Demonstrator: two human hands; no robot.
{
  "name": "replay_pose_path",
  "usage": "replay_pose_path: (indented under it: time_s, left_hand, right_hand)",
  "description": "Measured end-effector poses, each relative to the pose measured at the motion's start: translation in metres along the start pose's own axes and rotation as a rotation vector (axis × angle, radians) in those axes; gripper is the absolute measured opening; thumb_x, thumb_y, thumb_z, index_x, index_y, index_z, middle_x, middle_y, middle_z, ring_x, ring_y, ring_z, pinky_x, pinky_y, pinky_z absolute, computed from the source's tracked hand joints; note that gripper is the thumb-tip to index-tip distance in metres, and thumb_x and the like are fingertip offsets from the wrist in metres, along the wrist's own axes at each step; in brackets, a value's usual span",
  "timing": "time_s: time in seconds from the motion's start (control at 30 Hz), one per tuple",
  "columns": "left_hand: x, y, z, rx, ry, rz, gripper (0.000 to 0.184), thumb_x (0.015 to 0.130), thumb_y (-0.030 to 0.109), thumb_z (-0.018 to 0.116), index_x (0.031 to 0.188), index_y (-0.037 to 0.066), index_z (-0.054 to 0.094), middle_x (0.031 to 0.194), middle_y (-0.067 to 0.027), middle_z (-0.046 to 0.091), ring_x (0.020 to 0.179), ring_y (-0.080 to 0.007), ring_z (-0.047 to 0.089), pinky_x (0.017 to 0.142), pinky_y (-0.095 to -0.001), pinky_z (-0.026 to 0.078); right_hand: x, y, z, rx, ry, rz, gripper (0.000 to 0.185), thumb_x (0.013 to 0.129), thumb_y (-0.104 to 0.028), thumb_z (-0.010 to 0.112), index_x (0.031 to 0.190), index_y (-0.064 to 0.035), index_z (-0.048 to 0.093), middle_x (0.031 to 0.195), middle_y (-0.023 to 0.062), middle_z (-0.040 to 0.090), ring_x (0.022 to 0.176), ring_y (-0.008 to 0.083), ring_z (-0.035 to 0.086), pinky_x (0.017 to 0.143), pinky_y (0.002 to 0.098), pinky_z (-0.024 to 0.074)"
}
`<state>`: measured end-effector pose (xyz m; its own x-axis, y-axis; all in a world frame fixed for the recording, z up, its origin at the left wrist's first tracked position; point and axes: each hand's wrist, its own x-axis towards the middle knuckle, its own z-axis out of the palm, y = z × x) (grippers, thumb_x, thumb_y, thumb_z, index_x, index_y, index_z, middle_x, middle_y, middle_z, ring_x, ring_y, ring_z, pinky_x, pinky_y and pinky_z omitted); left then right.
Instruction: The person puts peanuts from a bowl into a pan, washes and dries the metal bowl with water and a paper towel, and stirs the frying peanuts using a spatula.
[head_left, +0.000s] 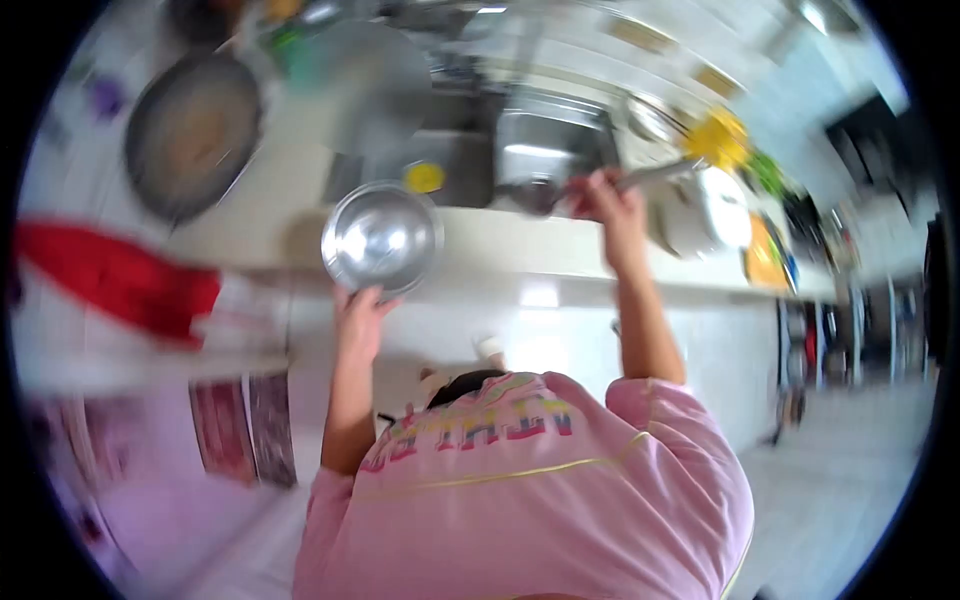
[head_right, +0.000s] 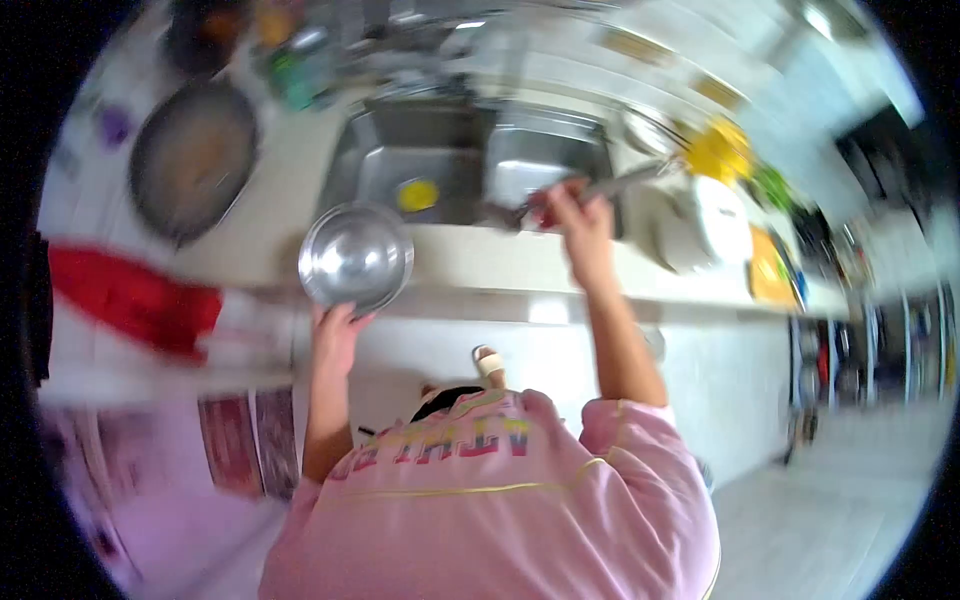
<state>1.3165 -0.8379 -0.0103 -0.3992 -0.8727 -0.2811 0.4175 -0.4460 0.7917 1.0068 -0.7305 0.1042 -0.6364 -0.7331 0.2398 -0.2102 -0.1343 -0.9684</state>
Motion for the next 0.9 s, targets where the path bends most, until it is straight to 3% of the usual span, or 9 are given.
replay_pose_path:
  time_s: [0.1,0.2,0.3,0.4,0.47,0.57,0.67,0.8,0.9]
  left_hand:
    - [0.008,-0.025,0.028,-0.02,-0.163,-0.139,0.043,0.078,0.004,0.051,0.119,0.008,0.041,0.112,-0.0092,0.051,0.096,-0.0227,0.054,0.075,-0.0386,0.051]
    - [0.007,-0.071,0.073,-0.015,-0.311,-0.337,0.032,0.078,0.01,0.053,0.108,0.0,0.047,0.103,-0.0122,0.055,0.087,-0.0244,0.057,0.068,-0.0318,0.051]
    - [-0.012,-0.125,0.138,0.032,-0.28,-0.484,0.032,0.079,0.014,0.054,0.105,-0.002,0.047,0.092,-0.0127,0.057,0.069,-0.0249,0.059,0.057,-0.0277,0.051]
    - [-0.054,-0.17,0.216,0.14,-0.401,-0.605,0.032,0.079,0.015,0.055,0.105,-0.002,0.047,0.088,-0.013,0.058,0.068,-0.0242,0.059,0.055,-0.0268,0.052]
    - [-0.082,-0.208,0.27,0.183,-0.506,-0.697,0.034,0.079,0.018,0.055,0.106,-0.002,0.047,0.089,-0.0133,0.058,0.068,-0.0231,0.06,0.053,-0.0258,0.051]
    - [-0.129,-0.282,0.355,0.173,-0.566,-0.777,0.035,0.078,0.016,0.058,0.107,-0.001,0.048,0.093,-0.0124,0.057,0.075,-0.0226,0.059,0.059,-0.0274,0.053]
    - [-0.147,-0.383,0.407,0.165,-0.685,-0.912,0.034,0.078,0.012,0.059,0.108,0.004,0.046,0.104,-0.0121,0.052,0.09,-0.0228,0.056,0.074,-0.0351,0.053]
    - [-0.209,-0.423,0.504,0.3,-0.934,-1.035,0.04,0.079,0.011,0.056,0.116,0.008,0.039,0.105,-0.0116,0.051,0.087,-0.0227,0.058,0.07,-0.035,0.055]
    - [-0.232,-0.447,0.559,0.37,-0.998,-1.056,0.045,0.08,0.011,0.054,0.121,0.01,0.034,0.108,-0.0119,0.05,0.088,-0.0231,0.058,0.07,-0.0357,0.055]
  right_hand:
    - [-0.094,0.008,-0.065,0.098,0.294,0.204,0.035,0.089,-0.033,0.05,0.074,-0.0019,0.056,0.07,0.0077,0.06,0.064,0.0132,0.054,0.059,0.0255,0.0437]
    - [-0.164,0.022,-0.14,0.061,0.5,0.273,0.041,0.088,-0.039,0.051,0.07,-0.002,0.055,0.068,0.0081,0.059,0.065,0.0148,0.055,0.061,0.0278,0.0441]
    - [-0.221,0.032,-0.228,-0.303,0.651,0.272,0.032,0.087,-0.031,0.052,0.077,-0.0006,0.055,0.068,0.0096,0.058,0.065,0.0171,0.054,0.06,0.0298,0.0432]
    - [-0.276,0.027,-0.304,-0.511,0.934,0.186,0.018,0.085,-0.019,0.053,0.084,-0.0008,0.055,0.073,0.0135,0.056,0.066,0.0231,0.054,0.06,0.0327,0.0428]
    - [-0.318,0.034,-0.363,-0.658,1.092,0.098,0.013,0.084,-0.013,0.053,0.084,-0.0002,0.052,0.076,0.0124,0.053,0.065,0.0211,0.053,0.059,0.0311,0.0431]
    - [-0.381,0.039,-0.454,-0.923,1.226,0.088,0.008,0.082,-0.005,0.054,0.084,0.0007,0.049,0.081,0.0108,0.048,0.062,0.0182,0.052,0.057,0.0287,0.0436]
    - [-0.417,0.003,-0.498,-0.754,1.325,0.108,0.007,0.084,-0.001,0.052,0.082,0.0028,0.047,0.083,0.0088,0.046,0.063,0.0134,0.055,0.057,0.0243,0.0477]
    - [-0.458,-0.017,-0.579,-0.935,1.388,0.041,0.011,0.082,-0.008,0.057,0.078,0.0011,0.054,0.075,0.0103,0.048,0.071,0.0189,0.05,0.062,0.0295,0.0434]
    - [-0.465,-0.019,-0.629,-1.068,1.441,0.073,0.014,0.084,-0.008,0.054,0.074,0.0018,0.055,0.077,0.0104,0.046,0.074,0.0188,0.051,0.063,0.0291,0.0448]
